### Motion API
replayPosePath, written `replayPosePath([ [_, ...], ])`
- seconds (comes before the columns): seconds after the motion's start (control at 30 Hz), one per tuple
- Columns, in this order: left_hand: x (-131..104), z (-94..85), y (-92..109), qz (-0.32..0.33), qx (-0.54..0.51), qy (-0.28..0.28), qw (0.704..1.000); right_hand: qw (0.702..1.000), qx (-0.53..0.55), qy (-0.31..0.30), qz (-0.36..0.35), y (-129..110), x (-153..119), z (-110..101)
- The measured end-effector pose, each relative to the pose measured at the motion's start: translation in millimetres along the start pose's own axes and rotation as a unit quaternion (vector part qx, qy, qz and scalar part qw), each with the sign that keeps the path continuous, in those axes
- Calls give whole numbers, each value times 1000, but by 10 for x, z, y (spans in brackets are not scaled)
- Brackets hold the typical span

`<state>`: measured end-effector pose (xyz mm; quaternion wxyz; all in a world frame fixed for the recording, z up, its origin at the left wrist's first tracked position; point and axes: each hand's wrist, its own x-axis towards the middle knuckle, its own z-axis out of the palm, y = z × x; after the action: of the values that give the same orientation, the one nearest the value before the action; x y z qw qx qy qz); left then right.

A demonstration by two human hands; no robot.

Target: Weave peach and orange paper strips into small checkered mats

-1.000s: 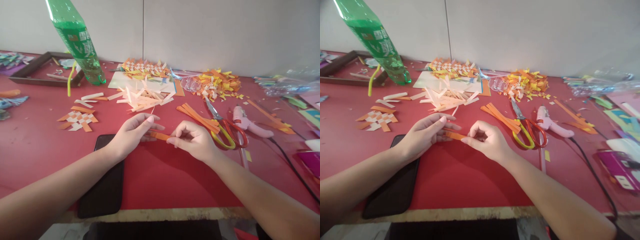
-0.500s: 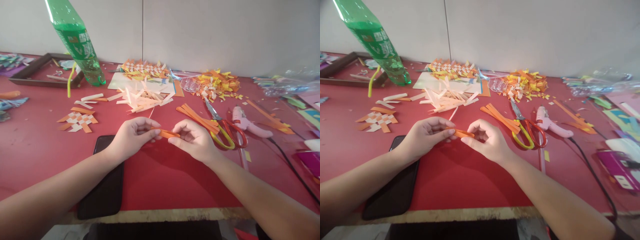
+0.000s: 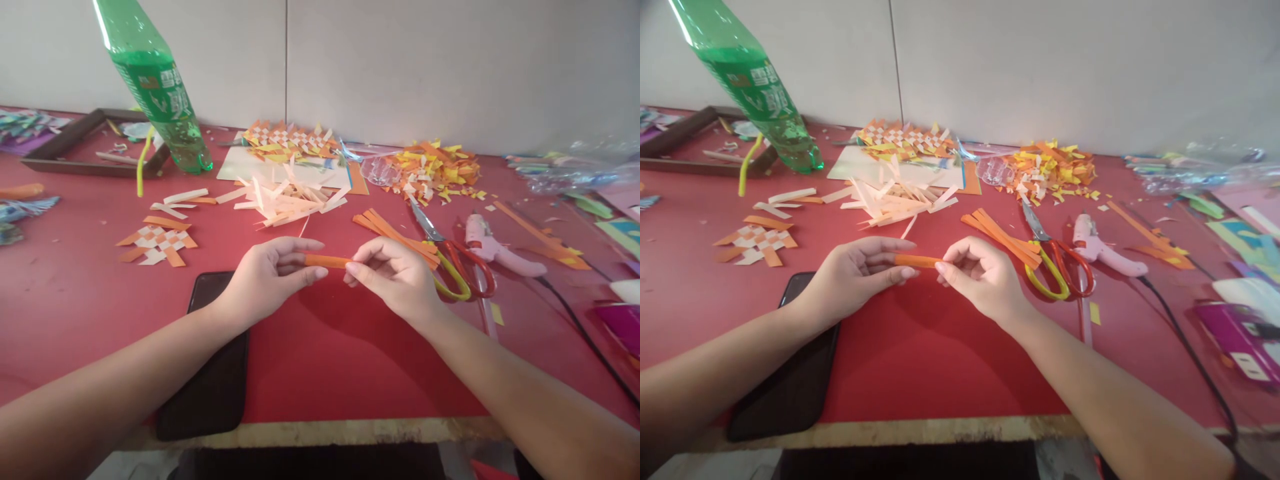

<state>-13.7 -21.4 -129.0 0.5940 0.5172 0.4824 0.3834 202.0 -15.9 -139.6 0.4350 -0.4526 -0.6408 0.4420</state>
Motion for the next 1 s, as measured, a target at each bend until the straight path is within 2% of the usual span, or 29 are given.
replayPosePath([
  [0.7,-12,4,39,-9,-59,24,998,999,39,-16,-13,5,-19,5],
  [1.0,6,-27,8,-4,-73,33,997,1000,20,15,-12,10,7,-22],
])
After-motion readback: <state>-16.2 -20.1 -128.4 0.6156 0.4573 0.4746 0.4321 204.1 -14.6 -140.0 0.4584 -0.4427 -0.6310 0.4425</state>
